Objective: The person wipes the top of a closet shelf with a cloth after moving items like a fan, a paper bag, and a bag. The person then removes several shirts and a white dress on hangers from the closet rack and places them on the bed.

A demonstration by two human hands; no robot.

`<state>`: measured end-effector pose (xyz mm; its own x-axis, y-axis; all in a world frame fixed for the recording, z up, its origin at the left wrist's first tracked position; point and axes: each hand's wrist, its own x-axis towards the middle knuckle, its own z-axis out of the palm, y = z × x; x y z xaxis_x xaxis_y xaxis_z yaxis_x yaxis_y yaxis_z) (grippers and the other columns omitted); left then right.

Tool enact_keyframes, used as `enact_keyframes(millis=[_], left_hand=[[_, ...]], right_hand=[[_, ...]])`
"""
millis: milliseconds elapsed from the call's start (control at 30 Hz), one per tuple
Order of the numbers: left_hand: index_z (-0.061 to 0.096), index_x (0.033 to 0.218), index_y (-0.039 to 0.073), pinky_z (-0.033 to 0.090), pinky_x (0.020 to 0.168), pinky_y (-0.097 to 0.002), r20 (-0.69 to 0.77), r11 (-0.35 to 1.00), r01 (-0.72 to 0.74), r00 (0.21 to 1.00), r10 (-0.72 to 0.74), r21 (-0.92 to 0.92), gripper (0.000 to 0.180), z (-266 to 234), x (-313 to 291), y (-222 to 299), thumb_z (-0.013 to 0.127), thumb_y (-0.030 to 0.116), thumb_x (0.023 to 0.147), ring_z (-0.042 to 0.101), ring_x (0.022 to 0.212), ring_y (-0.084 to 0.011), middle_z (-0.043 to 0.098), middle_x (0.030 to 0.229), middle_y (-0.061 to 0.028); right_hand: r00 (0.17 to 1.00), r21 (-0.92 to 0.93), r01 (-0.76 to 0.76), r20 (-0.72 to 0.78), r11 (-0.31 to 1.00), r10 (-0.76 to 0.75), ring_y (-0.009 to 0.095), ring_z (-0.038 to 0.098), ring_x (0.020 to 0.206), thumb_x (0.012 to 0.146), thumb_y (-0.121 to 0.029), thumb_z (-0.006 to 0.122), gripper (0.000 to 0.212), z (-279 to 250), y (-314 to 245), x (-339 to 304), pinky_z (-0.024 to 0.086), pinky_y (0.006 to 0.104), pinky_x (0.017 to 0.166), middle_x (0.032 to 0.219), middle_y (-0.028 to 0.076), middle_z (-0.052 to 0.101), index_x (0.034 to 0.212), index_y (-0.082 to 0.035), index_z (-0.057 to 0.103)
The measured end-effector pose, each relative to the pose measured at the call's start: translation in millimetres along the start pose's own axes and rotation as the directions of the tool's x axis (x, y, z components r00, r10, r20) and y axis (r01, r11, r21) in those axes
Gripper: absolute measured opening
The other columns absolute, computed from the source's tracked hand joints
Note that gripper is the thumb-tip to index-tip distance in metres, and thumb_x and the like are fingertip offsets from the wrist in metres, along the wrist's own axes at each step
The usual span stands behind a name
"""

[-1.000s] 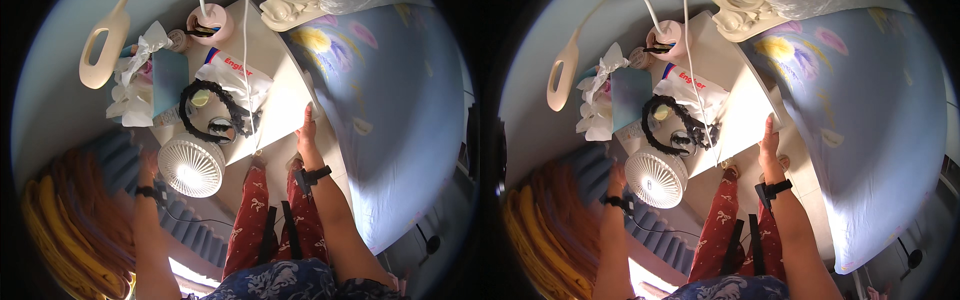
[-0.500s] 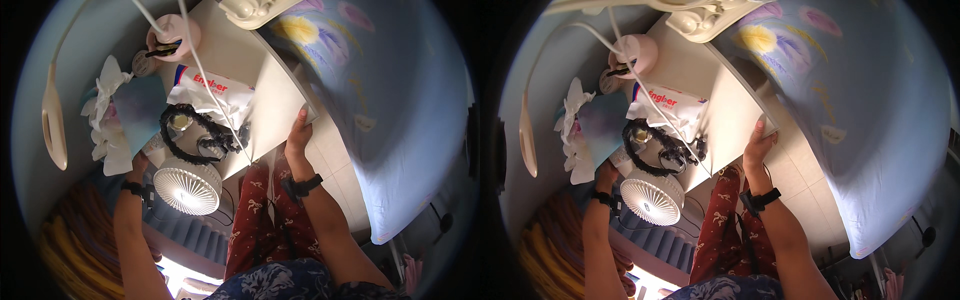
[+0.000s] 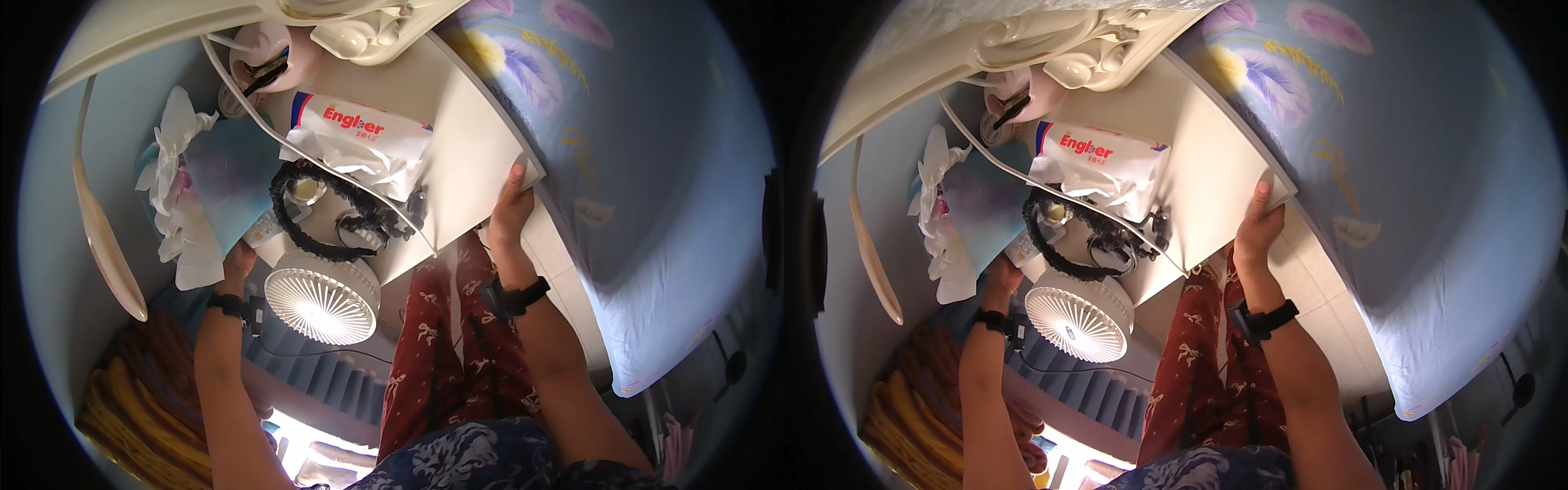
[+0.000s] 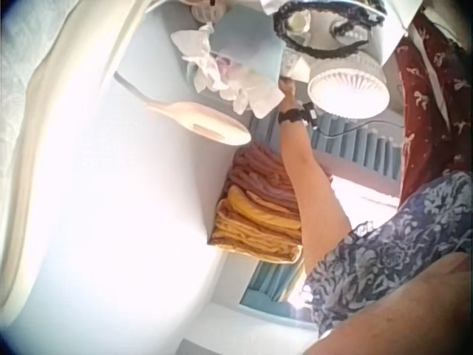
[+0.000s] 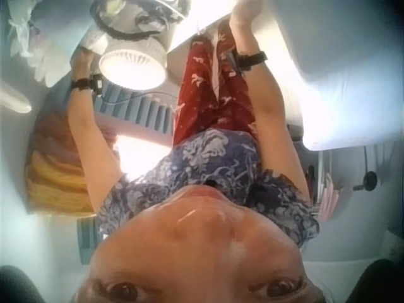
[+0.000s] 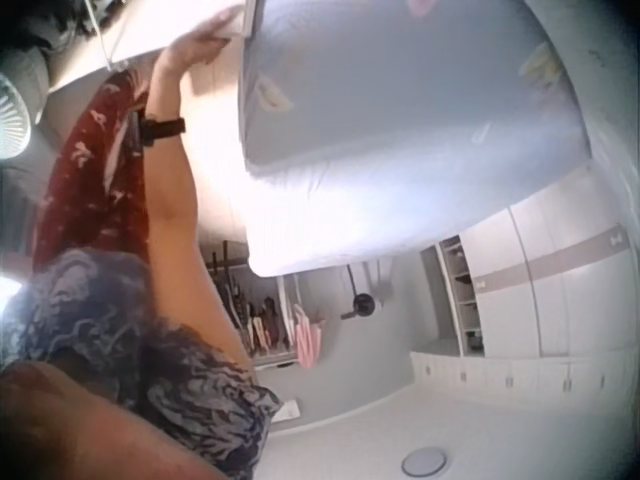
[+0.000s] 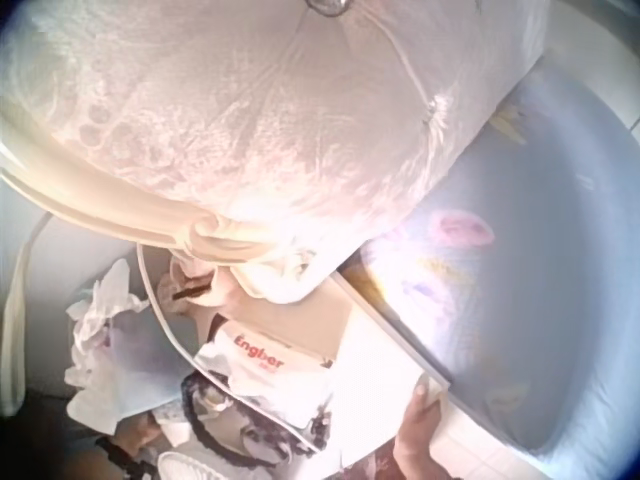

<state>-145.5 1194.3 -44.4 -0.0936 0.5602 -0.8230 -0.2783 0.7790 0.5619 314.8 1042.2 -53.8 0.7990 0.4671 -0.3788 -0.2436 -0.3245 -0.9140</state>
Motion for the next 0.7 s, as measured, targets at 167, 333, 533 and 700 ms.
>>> enact_keyframes(millis=[167,333,533,700], left_hand=[[0.049,0.111,0.009,0.042,0.088,-0.0424,-0.023,0.998,0.016,1.0,-0.017,-0.059,0.038,-6.4,1.5,7.0,0.044,0.038,0.087,0.052,0.101,-0.0248,0.055,0.109,-0.0061],[0.046,0.115,0.009,0.041,0.089,-0.043,-0.079,0.983,0.141,0.985,-0.15,-0.116,0.043,-24.9,5.3,8.5,0.041,0.042,0.087,0.05,0.104,-0.0243,0.053,0.112,-0.0072],[0.042,0.12,0.009,0.033,0.092,-0.0521,-0.157,0.681,0.385,0.914,-0.373,0.623,0.059,-6.3,-16.9,33.5,0.03,0.056,0.086,0.048,0.106,-0.0282,0.05,0.117,-0.0096],[0.042,0.122,0.01,0.035,0.089,-0.0532,-0.087,0.569,0.317,0.915,-0.394,0.759,0.059,-24.4,-91.6,55.4,0.028,0.056,0.087,0.048,0.104,-0.0262,0.05,0.118,-0.0104]], right_hand=[[0.998,-0.039,0.057,0.036,0.998,-0.056,0.021,0.049,0.099,0.088,-0.042,0.045,0.056,0.8,-2.1,3.1,0.038,0.0295,0.087,0.107,0.015,0.052,0.113,0.009,0.043],[0.995,-0.016,0.056,0.084,0.998,-0.054,0.021,0.049,0.099,0.088,-0.039,0.046,0.052,-1.9,-2.9,5.6,0.038,0.0301,0.088,0.107,0.013,0.052,0.111,0.007,0.045],[0.974,-0.313,-0.096,0.164,0.945,0.153,0.027,0.053,0.097,0.084,-0.052,0.046,0.068,-21.5,-7.0,17.6,0.042,0.0327,0.083,0.107,0.019,0.054,0.119,0.005,0.04],[0.778,-0.306,-0.527,0.202,0.793,0.595,0.023,0.06,0.072,0.07,-0.069,0.049,0.082,-94.2,-53.4,-6.5,0.048,0.0321,0.059,0.089,0.016,0.061,0.118,-0.003,0.044]])
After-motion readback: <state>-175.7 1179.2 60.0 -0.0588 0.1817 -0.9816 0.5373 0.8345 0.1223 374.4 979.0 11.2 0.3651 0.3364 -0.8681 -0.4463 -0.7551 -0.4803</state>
